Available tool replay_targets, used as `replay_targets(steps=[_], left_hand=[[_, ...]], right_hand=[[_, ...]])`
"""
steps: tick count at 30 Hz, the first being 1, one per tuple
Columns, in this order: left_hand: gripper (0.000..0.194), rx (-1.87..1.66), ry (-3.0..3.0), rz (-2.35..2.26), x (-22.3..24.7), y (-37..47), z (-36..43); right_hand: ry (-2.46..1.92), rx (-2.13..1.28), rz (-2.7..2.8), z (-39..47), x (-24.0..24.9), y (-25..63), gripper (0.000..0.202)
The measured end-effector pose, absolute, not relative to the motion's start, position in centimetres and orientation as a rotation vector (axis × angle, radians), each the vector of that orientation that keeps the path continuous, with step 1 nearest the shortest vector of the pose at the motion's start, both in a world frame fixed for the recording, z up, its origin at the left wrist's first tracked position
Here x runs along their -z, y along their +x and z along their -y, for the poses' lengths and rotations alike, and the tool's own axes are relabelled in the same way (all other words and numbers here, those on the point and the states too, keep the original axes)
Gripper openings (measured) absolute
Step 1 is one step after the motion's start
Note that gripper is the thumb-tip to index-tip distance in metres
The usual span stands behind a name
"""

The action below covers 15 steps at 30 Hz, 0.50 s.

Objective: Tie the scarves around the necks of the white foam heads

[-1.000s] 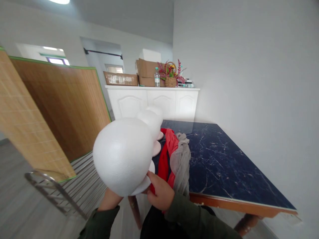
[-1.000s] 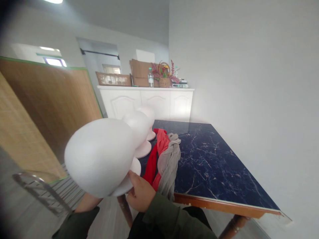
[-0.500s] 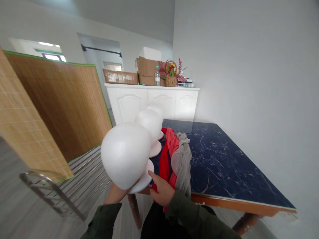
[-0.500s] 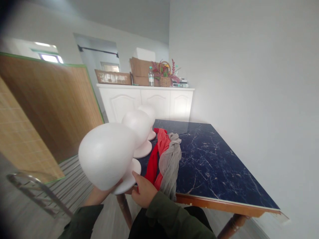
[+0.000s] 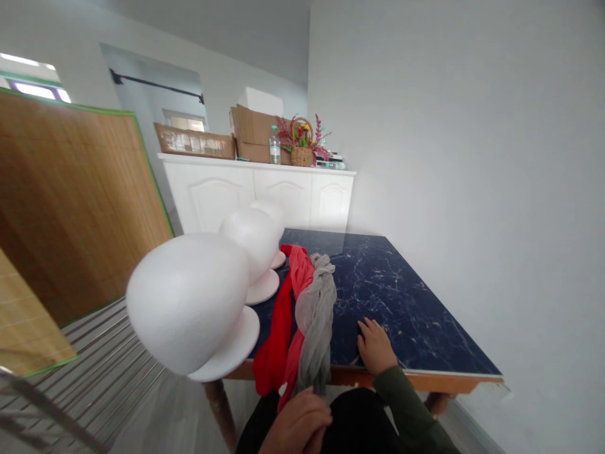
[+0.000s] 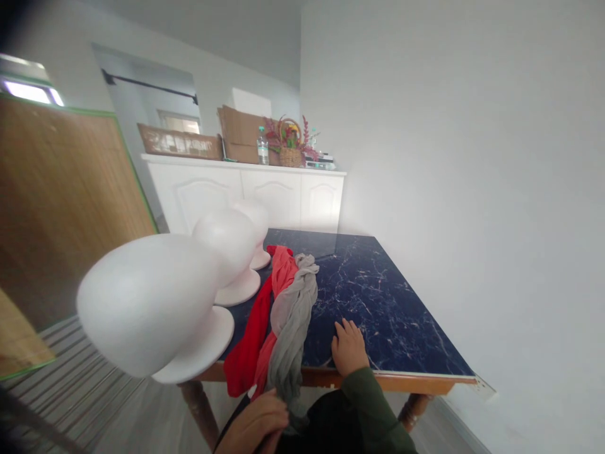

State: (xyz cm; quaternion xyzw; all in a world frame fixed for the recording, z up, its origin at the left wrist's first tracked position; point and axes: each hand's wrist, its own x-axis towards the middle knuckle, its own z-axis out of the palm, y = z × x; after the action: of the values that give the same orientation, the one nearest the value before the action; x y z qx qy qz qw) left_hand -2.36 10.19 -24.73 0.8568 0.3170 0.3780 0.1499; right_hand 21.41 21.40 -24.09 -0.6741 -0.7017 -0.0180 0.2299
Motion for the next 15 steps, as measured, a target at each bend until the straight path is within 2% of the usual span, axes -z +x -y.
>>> replay_targets(steps=[3, 5, 8, 15], left_hand=[[0.031, -0.933, 2.419, -0.878, 21.0, 5.2, -14.4], [0.040, -0.865, 2.417, -1.051, 20.2, 8.9, -17.9], [0.046, -0.732, 2.379, -1.358, 21.2, 11.5, -21.9], [0.045, -0.672, 2.412, -1.360, 23.5, 11.1, -23.6]], right_hand=[[-1.967, 0.056, 2.013, -21.1, 24.1, 21.3, 0.043], [-1.969, 0.045, 2.076, -20.9, 24.1, 21.2, 0.045], [-1.933, 0.049, 2.098, -20.9, 24.5, 21.5, 0.048], [-1.910, 0.068, 2.063, -21.5, 25.5, 21.6, 0.046]])
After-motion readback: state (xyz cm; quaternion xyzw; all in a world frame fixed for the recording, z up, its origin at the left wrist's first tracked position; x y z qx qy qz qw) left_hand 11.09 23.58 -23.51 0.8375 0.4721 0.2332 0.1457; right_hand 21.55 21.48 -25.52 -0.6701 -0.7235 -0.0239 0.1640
